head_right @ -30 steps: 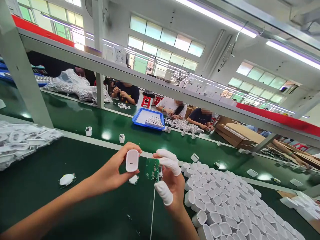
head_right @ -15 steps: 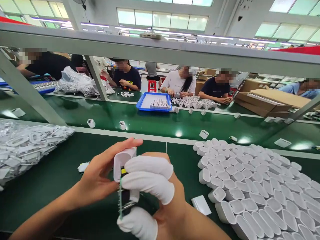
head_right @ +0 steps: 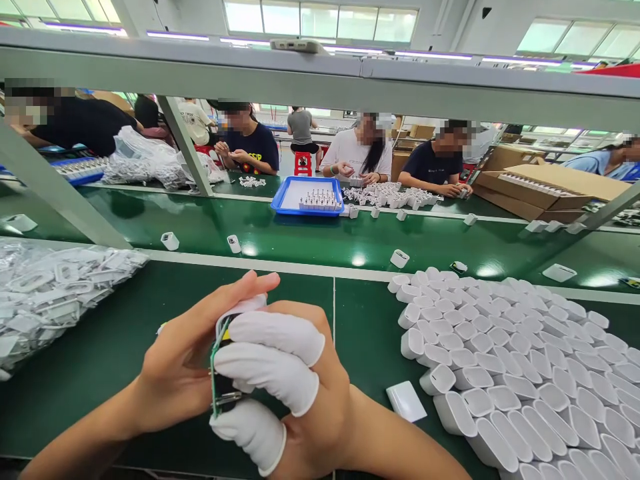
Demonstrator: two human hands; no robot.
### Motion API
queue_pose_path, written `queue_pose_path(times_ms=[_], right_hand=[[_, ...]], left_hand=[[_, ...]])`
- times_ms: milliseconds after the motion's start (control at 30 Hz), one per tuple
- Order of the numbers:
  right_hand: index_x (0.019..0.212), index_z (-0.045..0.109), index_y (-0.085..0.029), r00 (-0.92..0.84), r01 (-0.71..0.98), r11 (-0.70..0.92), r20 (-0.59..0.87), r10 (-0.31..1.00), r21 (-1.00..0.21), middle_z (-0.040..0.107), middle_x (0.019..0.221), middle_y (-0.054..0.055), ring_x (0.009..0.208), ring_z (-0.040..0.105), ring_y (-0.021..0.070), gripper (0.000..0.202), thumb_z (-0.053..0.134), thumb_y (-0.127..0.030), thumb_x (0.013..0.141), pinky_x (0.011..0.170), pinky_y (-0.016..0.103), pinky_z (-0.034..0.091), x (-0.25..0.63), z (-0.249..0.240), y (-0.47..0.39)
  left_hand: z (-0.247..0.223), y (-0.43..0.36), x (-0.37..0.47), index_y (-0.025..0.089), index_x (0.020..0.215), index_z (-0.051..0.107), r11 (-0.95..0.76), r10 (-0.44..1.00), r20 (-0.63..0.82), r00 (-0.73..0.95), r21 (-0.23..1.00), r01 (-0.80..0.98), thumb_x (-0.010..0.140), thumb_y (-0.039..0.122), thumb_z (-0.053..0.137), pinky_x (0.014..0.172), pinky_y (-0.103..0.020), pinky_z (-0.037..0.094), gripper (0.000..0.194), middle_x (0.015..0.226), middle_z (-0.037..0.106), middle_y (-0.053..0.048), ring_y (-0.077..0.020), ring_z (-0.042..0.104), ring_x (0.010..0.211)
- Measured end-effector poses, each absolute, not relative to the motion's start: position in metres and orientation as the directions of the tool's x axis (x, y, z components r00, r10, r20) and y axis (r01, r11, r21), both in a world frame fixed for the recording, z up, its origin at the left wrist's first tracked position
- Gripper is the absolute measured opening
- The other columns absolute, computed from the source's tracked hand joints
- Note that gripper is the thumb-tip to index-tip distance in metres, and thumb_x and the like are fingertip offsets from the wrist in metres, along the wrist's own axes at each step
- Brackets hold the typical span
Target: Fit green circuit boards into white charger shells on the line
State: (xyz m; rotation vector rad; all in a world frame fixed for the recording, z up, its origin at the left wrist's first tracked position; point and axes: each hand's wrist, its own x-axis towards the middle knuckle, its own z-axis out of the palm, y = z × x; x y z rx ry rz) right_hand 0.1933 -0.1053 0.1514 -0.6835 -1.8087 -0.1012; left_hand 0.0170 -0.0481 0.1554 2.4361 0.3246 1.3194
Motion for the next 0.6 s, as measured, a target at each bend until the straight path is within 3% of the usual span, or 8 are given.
queue_pose_path(times_ms=[300,433,600], right_hand=[[0.121,0.056,-0.020,-0.208,0.469,0.848,0.903,0.377,-0.246,0.067,0.105,0.006,0.100,0.067,0.0201,0.033,0.062,-0.021,0.089,0.098,0.032,0.055,0.1905,0.1532,-0.1038],[0.125,0.055,-0.022,-0.198,0.467,0.845,0.901,0.387,-0.260,0.068,0.106,0.005,0.099,0.067,0.0208,0.037,0.062,-0.022,0.089,0.095,0.036,0.057,0.1893,0.1543,-0.1020],[0.121,0.055,-0.019,-0.200,0.428,0.859,0.898,0.392,-0.280,0.067,0.113,0.007,0.107,0.064,0.0201,0.035,0.063,-0.017,0.086,0.099,0.036,0.055,0.1883,0.1542,-0.0981]], left_hand=[[0.1564,-0.0486,0.0162,0.027,0.154,0.029,-0.884,0.418,0.729,0.543,0.463,0.059,0.091,0.017,0.060,0.103,-0.041,0.059,0.071,0.145,0.056,-0.009,-0.0265,0.061,0.127],[0.1557,-0.0481,0.0154,0.027,0.154,0.030,-0.881,0.426,0.722,0.544,0.468,0.070,0.089,0.014,0.061,0.103,-0.040,0.059,0.074,0.145,0.056,-0.009,-0.0270,0.061,0.128],[0.1551,-0.0471,0.0173,0.024,0.154,0.030,-0.890,0.405,0.731,0.550,0.452,0.055,0.084,0.008,0.064,0.108,-0.032,0.055,0.079,0.145,0.056,-0.007,-0.0214,0.061,0.127]])
